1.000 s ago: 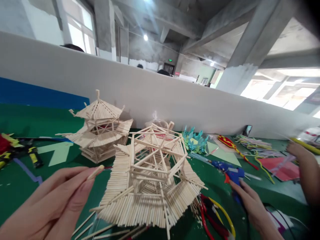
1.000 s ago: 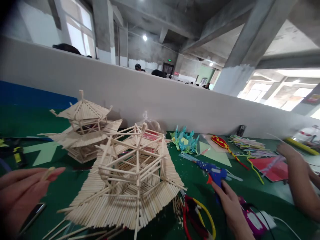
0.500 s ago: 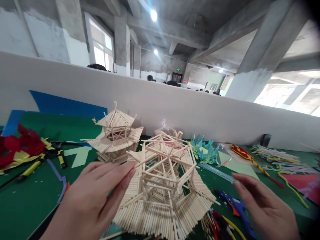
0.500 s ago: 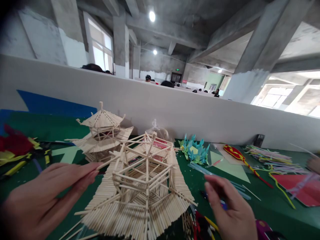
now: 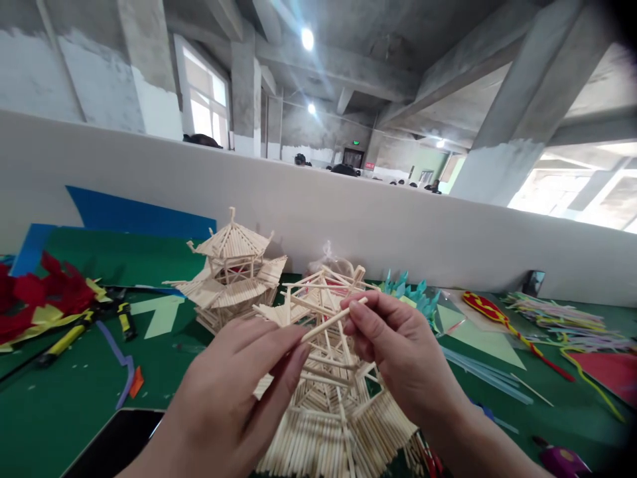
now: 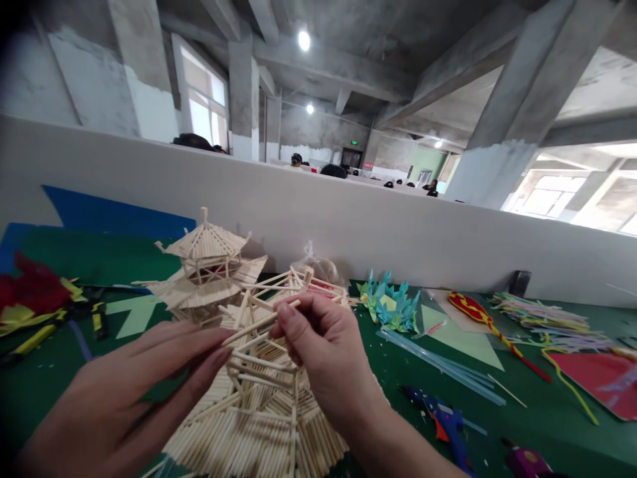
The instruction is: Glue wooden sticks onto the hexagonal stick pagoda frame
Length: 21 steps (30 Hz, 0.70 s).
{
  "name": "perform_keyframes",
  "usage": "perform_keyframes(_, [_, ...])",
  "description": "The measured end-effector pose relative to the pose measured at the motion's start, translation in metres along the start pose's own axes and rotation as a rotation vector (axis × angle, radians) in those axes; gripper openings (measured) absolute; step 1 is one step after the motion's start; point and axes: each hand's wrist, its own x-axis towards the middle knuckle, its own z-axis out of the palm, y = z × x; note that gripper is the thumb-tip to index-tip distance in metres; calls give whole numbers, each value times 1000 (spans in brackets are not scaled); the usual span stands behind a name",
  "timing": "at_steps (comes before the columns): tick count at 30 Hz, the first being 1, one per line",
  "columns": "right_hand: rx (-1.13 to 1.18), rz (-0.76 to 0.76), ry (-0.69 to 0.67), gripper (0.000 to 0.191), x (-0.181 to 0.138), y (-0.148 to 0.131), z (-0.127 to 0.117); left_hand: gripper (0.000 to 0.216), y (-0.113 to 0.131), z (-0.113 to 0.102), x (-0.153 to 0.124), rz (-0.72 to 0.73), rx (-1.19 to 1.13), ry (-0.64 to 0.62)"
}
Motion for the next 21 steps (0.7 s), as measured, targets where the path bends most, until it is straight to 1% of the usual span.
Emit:
perform_keyframes(4, [-56,-4,27,13,4,3,-2,17,-6,-1,-18,-105,-27,43])
perform_keyframes(8, [-76,-2,14,14,6,3,-2,17,-8,-1,-27,-166,-50,68])
perform_keyframes(11, [-153,-49,27,12,5,2,-6,17,-10,0,-33,-206,-69,72])
perform_keyframes(13, [-226,-103,75,13,4,2,-12,18,-12,2,-37,-231,-47,83])
perform_keyframes(18, [-371,-222,275,14,6,9,-35,20,-20,11,-43,-332,-6,124])
perform_keyframes(21, [-446,-256,302,14,13,15,-46,21,-23,13,-43,-300,-5,100])
